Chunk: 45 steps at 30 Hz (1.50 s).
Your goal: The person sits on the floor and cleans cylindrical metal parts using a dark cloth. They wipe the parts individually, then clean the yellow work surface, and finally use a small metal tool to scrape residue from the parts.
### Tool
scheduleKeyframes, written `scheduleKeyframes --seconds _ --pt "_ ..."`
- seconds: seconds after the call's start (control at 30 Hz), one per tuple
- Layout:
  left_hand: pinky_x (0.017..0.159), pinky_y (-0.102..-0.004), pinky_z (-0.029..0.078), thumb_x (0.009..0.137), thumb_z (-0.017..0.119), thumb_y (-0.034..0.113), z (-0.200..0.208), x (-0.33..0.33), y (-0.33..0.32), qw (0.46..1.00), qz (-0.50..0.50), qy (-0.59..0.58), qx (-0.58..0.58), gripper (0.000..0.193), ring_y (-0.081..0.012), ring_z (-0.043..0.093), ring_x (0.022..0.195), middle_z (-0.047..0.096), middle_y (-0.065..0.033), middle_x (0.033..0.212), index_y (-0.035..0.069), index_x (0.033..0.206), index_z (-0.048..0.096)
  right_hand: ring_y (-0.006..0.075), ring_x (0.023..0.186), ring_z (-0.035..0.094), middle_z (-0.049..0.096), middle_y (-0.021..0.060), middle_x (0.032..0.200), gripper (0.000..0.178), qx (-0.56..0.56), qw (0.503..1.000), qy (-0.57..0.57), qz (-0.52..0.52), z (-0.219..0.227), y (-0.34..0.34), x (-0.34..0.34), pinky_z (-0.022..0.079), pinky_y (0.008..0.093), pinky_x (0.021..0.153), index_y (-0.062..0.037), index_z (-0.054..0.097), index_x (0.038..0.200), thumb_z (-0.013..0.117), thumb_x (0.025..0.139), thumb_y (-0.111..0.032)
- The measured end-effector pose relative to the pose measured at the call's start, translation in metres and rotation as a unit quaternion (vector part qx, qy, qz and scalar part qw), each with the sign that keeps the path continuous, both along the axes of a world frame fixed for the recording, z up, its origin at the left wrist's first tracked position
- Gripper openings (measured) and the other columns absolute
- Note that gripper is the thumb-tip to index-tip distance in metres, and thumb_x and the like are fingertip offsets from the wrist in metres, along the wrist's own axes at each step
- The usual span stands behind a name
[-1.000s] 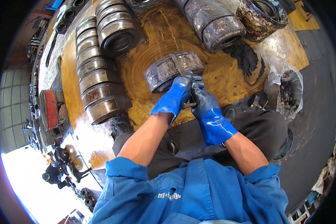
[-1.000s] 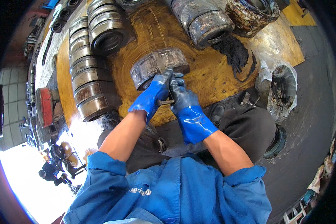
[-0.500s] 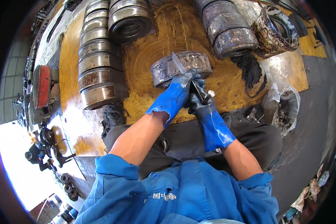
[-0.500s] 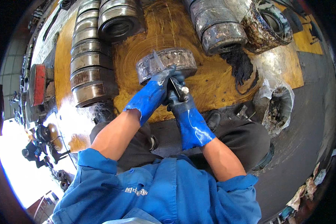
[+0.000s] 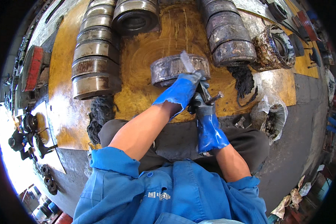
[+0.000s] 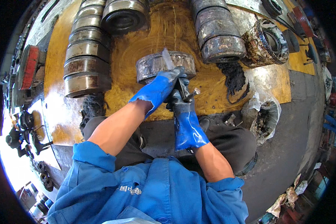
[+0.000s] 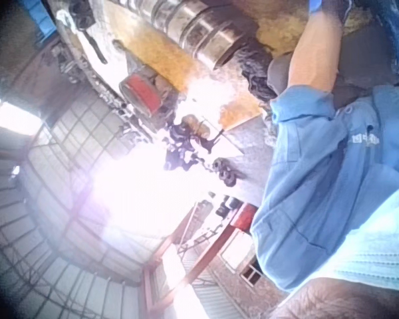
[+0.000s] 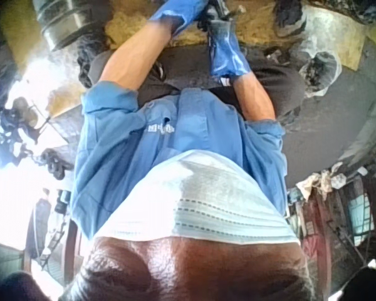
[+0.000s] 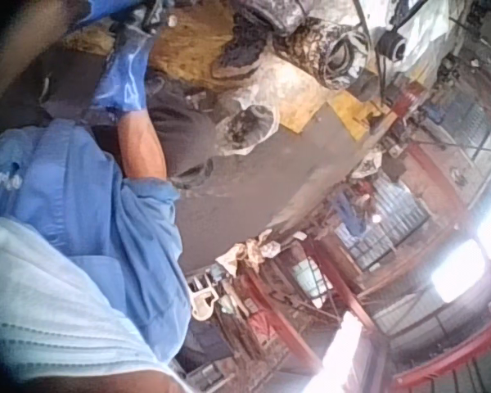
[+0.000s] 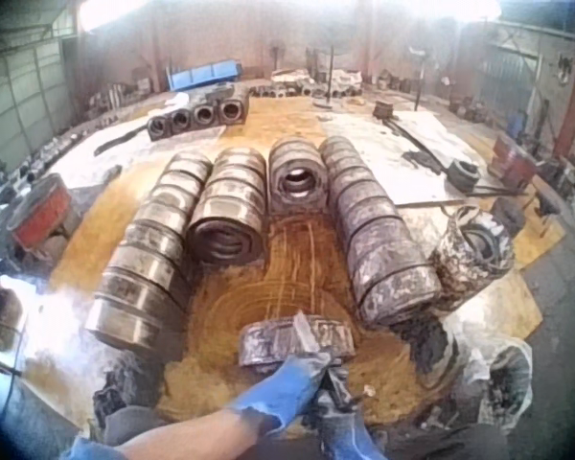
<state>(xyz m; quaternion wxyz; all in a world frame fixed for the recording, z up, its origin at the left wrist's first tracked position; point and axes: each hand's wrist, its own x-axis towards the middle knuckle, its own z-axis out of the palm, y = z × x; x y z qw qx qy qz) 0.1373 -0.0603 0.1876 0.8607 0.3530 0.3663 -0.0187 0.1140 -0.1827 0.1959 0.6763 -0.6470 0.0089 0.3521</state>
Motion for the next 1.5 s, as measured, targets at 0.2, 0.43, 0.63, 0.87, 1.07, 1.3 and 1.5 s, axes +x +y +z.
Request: scheduleKeyframes --seconds 0.2,0.43,0.63,0.87,1.07,1.3,1.5 --pt "0.057 -0.0404 0.056 0.105 0.063 0.036 -0.011 -0.008 0.020 0.999 0.015 0.043 -0.019 0.031 -0.0242 0.064 0.062 0.071 -0.0120 0.083 0.005 0.101 0.066 0.0106 0.061 0.056 0.067 0.0010 0.081 0.022 -0.018 0.998 -0.017 0.049 0.017 0.015 -0.003 0.044 0.0280 0.055 -0.0079 0.069 0.117 0.060 0.105 -0.024" --pt "0.054 -0.0433 0.057 0.105 0.061 0.044 0.012 -0.010 0.014 0.995 0.019 0.048 -0.088 0.041 -0.0263 0.065 0.059 0.071 -0.0131 0.078 0.004 0.103 0.068 0.0115 0.064 0.060 0.069 0.0031 0.082 0.025 -0.039 0.994 -0.098 -0.012 0.015 0.021 -0.014 0.048 0.0300 0.058 -0.0052 0.069 0.122 0.062 0.104 -0.022" --pt "0.068 -0.0499 0.060 0.111 0.038 0.047 -0.007 -0.004 0.022 0.996 -0.047 0.063 -0.048 0.060 -0.0353 0.069 0.071 0.073 -0.0190 0.086 -0.004 0.114 0.068 0.0168 0.086 0.070 0.073 0.0097 0.098 0.042 -0.147 0.924 -0.334 0.112 0.011 0.007 -0.001 0.057 0.0331 0.075 -0.0046 0.061 0.141 0.063 0.099 -0.004" --pt "0.071 -0.0530 0.061 0.112 0.032 0.038 -0.014 -0.004 0.013 0.993 -0.059 0.055 -0.091 0.054 -0.0367 0.069 0.075 0.070 -0.0175 0.088 -0.006 0.128 0.060 0.0430 0.096 0.071 0.073 0.0216 0.107 0.058 -0.270 0.817 -0.470 0.197 0.019 -0.019 0.010 0.059 0.0516 0.078 -0.0168 0.060 0.138 0.067 0.083 0.001" --pt "0.065 -0.0523 0.057 0.114 0.031 0.039 -0.015 0.016 0.007 0.987 -0.098 0.078 -0.098 0.055 -0.0350 0.063 0.066 0.067 -0.0185 0.080 -0.007 0.125 0.058 0.0434 0.101 0.070 0.072 0.0193 0.114 0.066 -0.376 0.788 -0.429 0.233 0.027 -0.020 0.013 0.059 0.0511 0.082 -0.0161 0.059 0.139 0.074 0.076 0.000" --pt "0.062 -0.0496 0.057 0.114 0.028 0.040 -0.039 0.040 -0.007 0.974 -0.164 0.153 -0.014 0.057 -0.0337 0.062 0.061 0.067 -0.0172 0.077 -0.004 0.110 0.064 0.0476 0.101 0.068 0.071 0.0226 0.115 0.062 -0.272 0.871 -0.357 0.199 0.015 -0.042 0.026 0.058 0.0554 0.083 -0.0170 0.056 0.139 0.070 0.081 -0.003" --pt "0.063 -0.0453 0.058 0.111 0.036 0.032 -0.035 0.053 -0.025 0.976 -0.134 0.169 -0.011 0.047 -0.0310 0.064 0.065 0.068 -0.0159 0.083 -0.005 0.111 0.065 0.0416 0.110 0.068 0.072 0.0186 0.116 0.053 -0.174 0.923 -0.326 0.110 -0.021 -0.060 0.038 0.057 0.0474 0.086 -0.0159 0.064 0.133 0.074 0.084 0.000"
